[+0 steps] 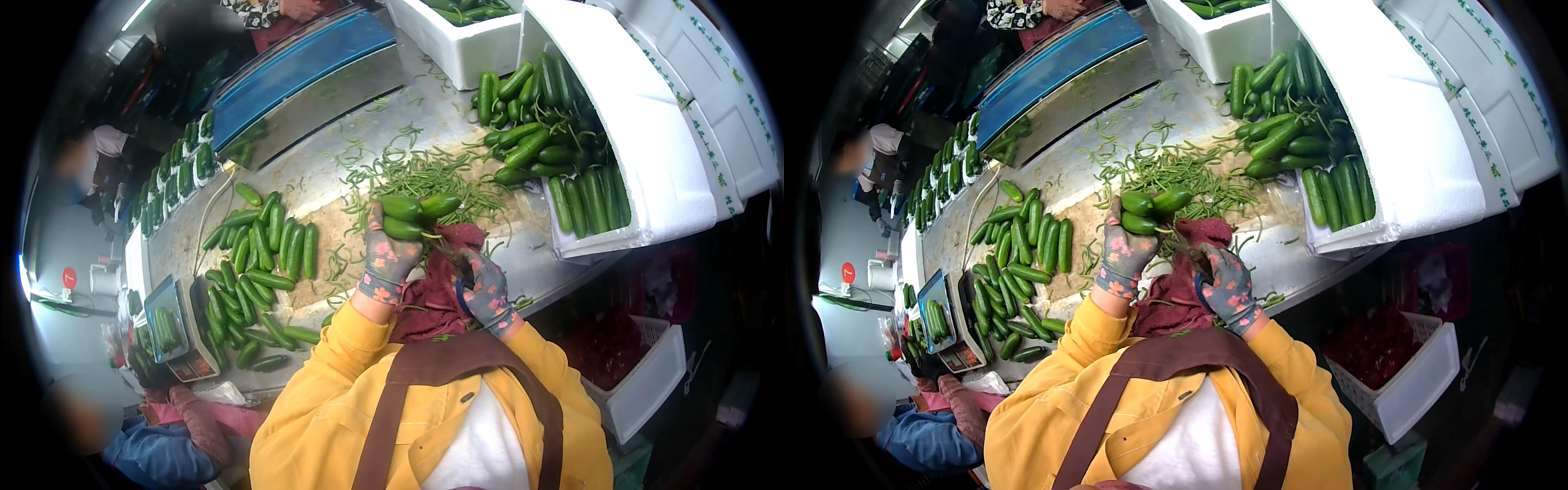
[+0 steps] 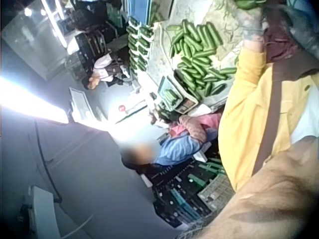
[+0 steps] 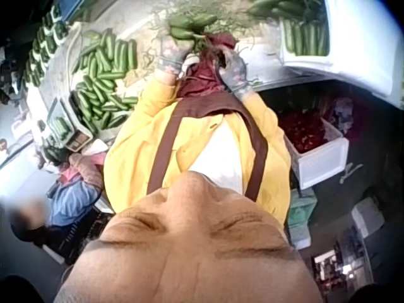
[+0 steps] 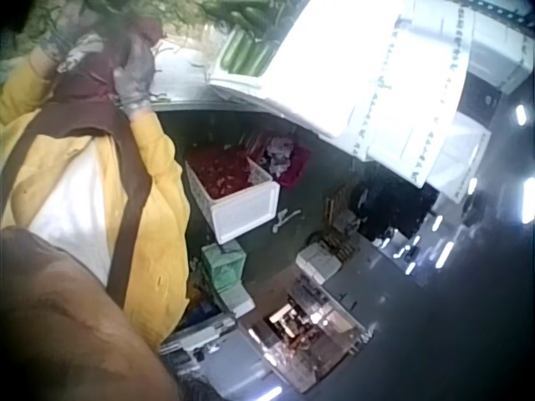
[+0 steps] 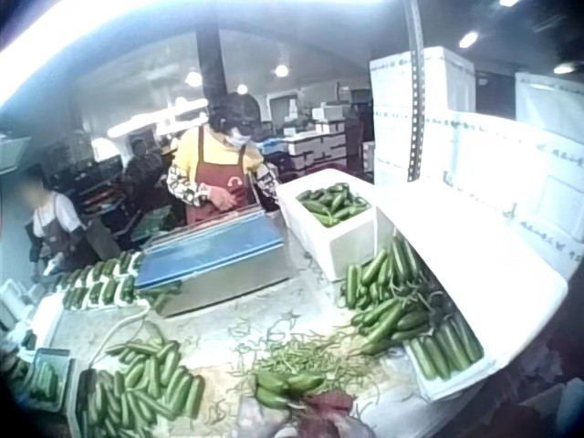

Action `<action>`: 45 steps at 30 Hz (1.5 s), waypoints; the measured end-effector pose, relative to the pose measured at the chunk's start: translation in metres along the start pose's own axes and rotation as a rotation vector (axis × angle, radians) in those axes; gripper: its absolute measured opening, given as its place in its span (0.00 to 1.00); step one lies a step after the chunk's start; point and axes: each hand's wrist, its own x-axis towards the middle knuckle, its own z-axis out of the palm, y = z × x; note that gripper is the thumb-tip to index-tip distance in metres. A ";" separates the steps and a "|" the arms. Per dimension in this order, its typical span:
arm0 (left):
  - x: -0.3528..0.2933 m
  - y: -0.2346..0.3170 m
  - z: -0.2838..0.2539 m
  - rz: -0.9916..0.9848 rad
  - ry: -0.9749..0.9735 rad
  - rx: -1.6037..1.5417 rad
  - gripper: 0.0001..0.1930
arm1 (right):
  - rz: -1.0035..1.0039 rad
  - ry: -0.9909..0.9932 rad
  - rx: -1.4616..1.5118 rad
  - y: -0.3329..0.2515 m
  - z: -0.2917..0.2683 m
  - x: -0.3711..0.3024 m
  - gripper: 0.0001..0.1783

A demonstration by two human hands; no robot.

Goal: The person stands at a stainless steel workbench and peels green cucumbers using a handheld peeler. They hold the cucumber in one hand and the peeler in the other, removing the skin in long strips. The peeled cucumbers are placed into a white styrofoam container, while the peels accumulate on the table.

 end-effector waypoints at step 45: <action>0.058 -0.017 0.035 0.378 -0.648 0.943 0.22 | 0.746 -0.104 1.639 0.052 0.005 -0.041 0.26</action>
